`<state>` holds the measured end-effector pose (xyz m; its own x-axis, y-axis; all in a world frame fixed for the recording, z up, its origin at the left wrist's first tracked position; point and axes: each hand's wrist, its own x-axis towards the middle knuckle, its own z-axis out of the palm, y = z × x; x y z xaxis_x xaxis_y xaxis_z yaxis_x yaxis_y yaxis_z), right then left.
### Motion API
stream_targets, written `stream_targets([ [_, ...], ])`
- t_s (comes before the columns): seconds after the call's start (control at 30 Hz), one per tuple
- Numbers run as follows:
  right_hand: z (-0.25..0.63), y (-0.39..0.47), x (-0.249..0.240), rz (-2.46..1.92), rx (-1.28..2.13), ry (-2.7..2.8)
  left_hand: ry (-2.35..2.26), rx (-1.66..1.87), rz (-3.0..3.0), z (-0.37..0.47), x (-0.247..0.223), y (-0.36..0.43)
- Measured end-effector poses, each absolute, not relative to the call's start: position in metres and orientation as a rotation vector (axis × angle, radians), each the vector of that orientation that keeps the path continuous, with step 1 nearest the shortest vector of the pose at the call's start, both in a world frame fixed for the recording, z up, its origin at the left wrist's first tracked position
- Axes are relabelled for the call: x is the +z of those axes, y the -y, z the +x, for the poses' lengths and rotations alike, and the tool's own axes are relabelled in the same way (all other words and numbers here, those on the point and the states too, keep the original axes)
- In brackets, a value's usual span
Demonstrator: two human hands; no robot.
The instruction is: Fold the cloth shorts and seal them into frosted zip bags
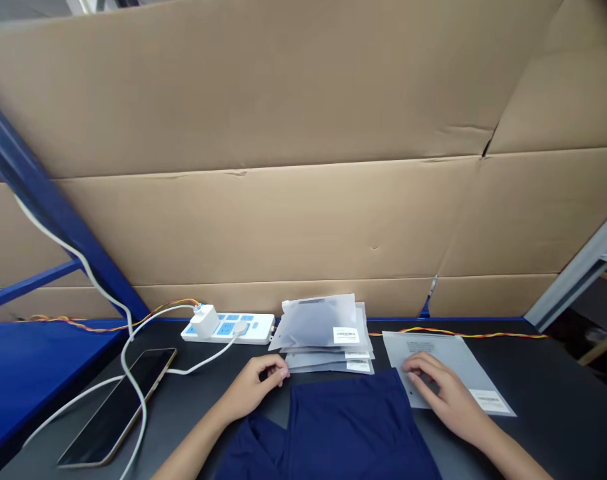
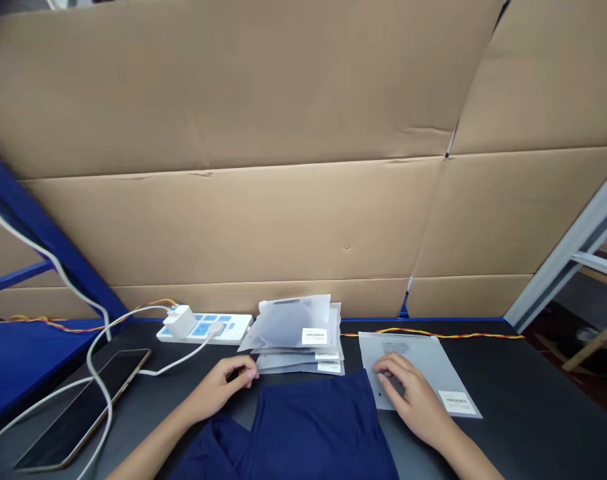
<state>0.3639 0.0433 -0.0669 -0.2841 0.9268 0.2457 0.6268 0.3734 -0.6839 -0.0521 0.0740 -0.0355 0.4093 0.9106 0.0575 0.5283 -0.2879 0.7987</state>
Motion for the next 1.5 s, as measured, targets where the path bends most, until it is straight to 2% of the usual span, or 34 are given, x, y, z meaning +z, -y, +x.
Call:
stream_targets([
  [0.73,0.37,-0.049,-0.061,-1.381,0.758,1.963,-1.244,0.656,1.927,-0.052,-0.035,-0.077],
  [1.03,0.392,-0.054,-0.061,-1.428,0.64,1.99,-1.243,0.638,1.956,-0.051,-0.035,-0.078],
  [1.2,0.369,-0.048,-0.062,-1.443,0.556,1.921,-1.225,0.601,1.978,-0.048,-0.028,-0.074],
  [1.37,0.336,-0.042,-0.06,-1.386,0.737,1.987,-1.231,0.484,2.093,-0.041,-0.025,-0.066],
  [1.5,0.331,-0.037,-0.041,-1.353,0.764,1.949,-1.234,0.512,2.117,-0.034,-0.013,-0.056],
])
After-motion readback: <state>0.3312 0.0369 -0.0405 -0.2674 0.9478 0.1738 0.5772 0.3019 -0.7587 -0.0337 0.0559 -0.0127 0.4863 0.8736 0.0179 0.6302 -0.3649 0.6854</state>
